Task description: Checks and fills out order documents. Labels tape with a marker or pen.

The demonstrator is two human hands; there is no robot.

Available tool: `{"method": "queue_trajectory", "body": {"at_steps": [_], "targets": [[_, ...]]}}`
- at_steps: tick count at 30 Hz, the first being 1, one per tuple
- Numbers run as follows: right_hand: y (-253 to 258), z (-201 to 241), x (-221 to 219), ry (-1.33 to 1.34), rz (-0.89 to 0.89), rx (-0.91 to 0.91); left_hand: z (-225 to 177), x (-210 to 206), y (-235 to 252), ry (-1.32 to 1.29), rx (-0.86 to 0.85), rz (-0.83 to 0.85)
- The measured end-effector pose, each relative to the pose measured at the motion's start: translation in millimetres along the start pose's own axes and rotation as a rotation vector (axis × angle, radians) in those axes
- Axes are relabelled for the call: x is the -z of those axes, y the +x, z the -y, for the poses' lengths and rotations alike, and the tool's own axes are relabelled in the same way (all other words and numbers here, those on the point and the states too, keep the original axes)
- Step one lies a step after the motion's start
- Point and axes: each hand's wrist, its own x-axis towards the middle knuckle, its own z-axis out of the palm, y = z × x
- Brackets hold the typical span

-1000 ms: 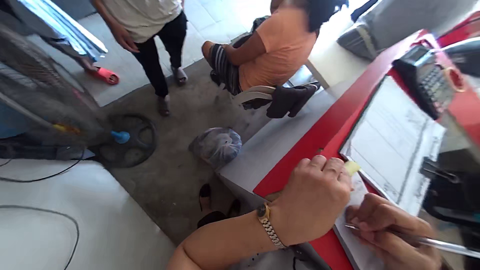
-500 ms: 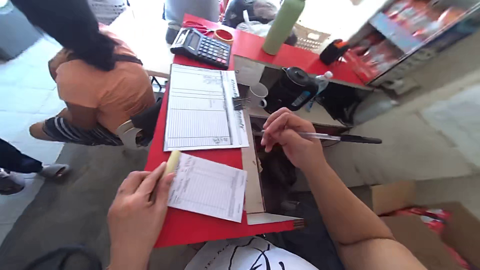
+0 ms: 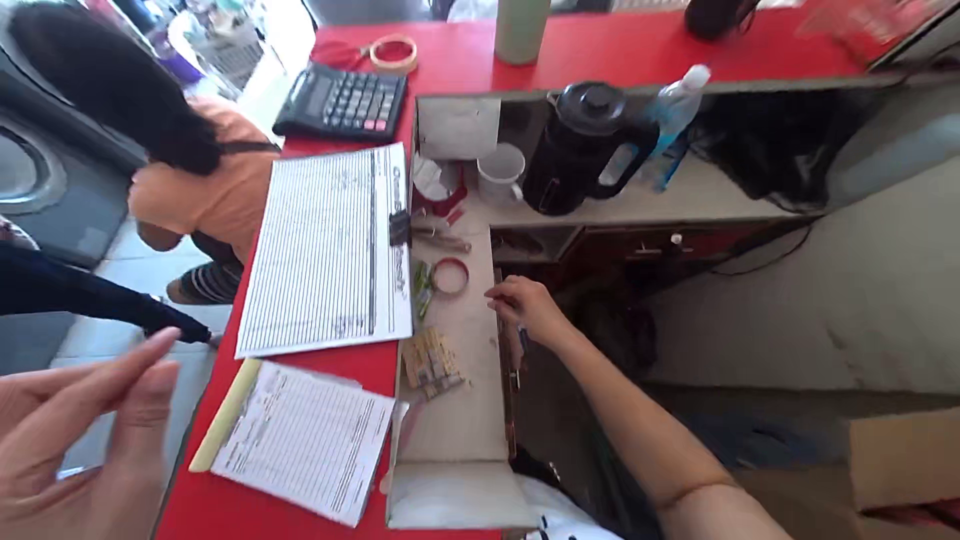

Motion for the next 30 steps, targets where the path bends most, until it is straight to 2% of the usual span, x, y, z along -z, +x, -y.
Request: {"method": "queue_trajectory", "body": {"at_steps": [4,6,8,10,13,17,20,23,25,27,30], "targets": [[98.0,1.5,23.0,-0.025,-0.379,0.198,-55.5,-32.0,23.7,0.002,-0.078,0.053],[148.5,28.2,48.1,0.010,-0.556,0.324,-72.0,-42.1,25.8,0.006,-0.093,0.040],[198.1,57.4,75.9,0.031,-0.647,0.431,-82.8,-45.5,25.0,0.026,-0.089,0.021],[257.5,69.5,93.2,0.000,-0.623,0.457,-86.4,-41.7,23.3,0.060,-0.077,0.017],[337.9,72.6,108.1,-0.184,-0.398,0.313,-84.3,-35.6,15.4,0.099,-0.033,-0.017],[397.9,58.9,103.2,-0.389,-0.217,0.201,-69.9,-35.8,-9.0,0.090,0.055,-0.047],[404.9,51.3,96.4,-0.404,-0.204,0.133,-59.1,-33.7,-26.2,0.088,0.092,-0.048],[393.3,50.4,100.2,-0.310,-0.295,0.066,-56.8,-25.9,-36.8,0.063,0.099,-0.061],[370.7,56.7,113.1,-0.172,-0.383,0.114,-55.7,-19.5,-40.6,0.008,0.082,-0.092],[323.1,72.7,130.4,-0.048,-0.397,0.264,-54.9,-13.6,-40.6,-0.093,0.073,-0.119],[209.0,112.6,137.9,0.143,-0.130,0.507,-58.1,-12.3,-28.0,-0.306,0.102,-0.153]]}}
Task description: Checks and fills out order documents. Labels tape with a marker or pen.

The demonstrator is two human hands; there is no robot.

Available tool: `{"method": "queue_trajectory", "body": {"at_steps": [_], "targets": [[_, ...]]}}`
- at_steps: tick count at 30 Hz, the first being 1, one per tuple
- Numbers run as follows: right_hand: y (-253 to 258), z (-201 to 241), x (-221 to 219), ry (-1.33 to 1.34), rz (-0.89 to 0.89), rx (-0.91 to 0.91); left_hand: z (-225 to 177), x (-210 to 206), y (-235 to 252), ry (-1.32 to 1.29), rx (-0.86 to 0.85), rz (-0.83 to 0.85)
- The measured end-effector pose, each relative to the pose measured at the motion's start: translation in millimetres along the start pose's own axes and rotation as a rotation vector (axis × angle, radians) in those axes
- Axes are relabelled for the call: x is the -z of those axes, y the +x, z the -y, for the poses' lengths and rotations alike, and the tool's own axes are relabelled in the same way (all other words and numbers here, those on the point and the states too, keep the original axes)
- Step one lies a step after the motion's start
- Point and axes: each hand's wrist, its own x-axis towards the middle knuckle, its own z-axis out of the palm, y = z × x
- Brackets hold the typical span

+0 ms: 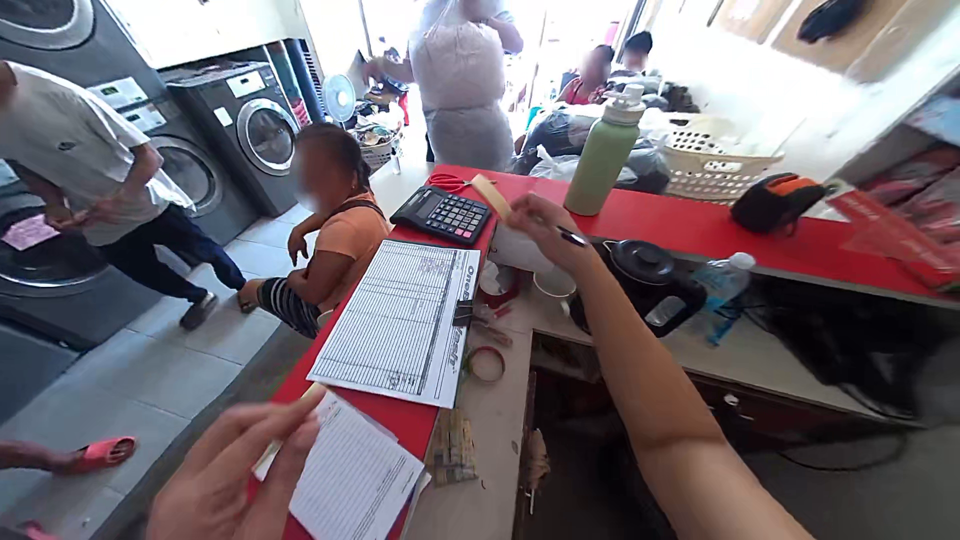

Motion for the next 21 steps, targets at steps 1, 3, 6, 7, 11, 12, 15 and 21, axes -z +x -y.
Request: {"method": "queue_trajectory", "body": {"at_steps": [1,3,6,7,11,12,15,21], "targets": [[-31.5,32.6,-4.6,0.138,0.100,0.028,-1.3,-5.4,6.6,-0.083,0.014,-0.002],[-85.2,75.7,-21.0,0.437,0.272,0.036,-0.3,-18.7,19.7,-0.261,0.033,0.058],[-142.9,109.9,-44.5,0.821,0.482,0.008,3.5,-29.6,28.8,-0.487,0.026,0.295],[-156.1,119.4,-50.7,0.908,0.522,-0.004,4.0,-30.7,28.9,-0.569,-0.003,0.349],[-186.9,145.0,-64.4,0.918,0.519,-0.063,14.3,-15.0,24.4,-0.757,-0.078,0.464],[-190.0,154.1,-65.6,0.792,0.497,-0.043,19.1,-7.1,23.6,-0.760,-0.098,0.480],[-193.9,200.3,-84.9,0.388,0.387,0.030,35.4,21.0,24.3,-0.759,-0.177,0.573],[-183.5,268.6,-178.3,0.046,0.038,0.061,80.7,80.9,23.1,-0.814,-0.229,0.688]]}}
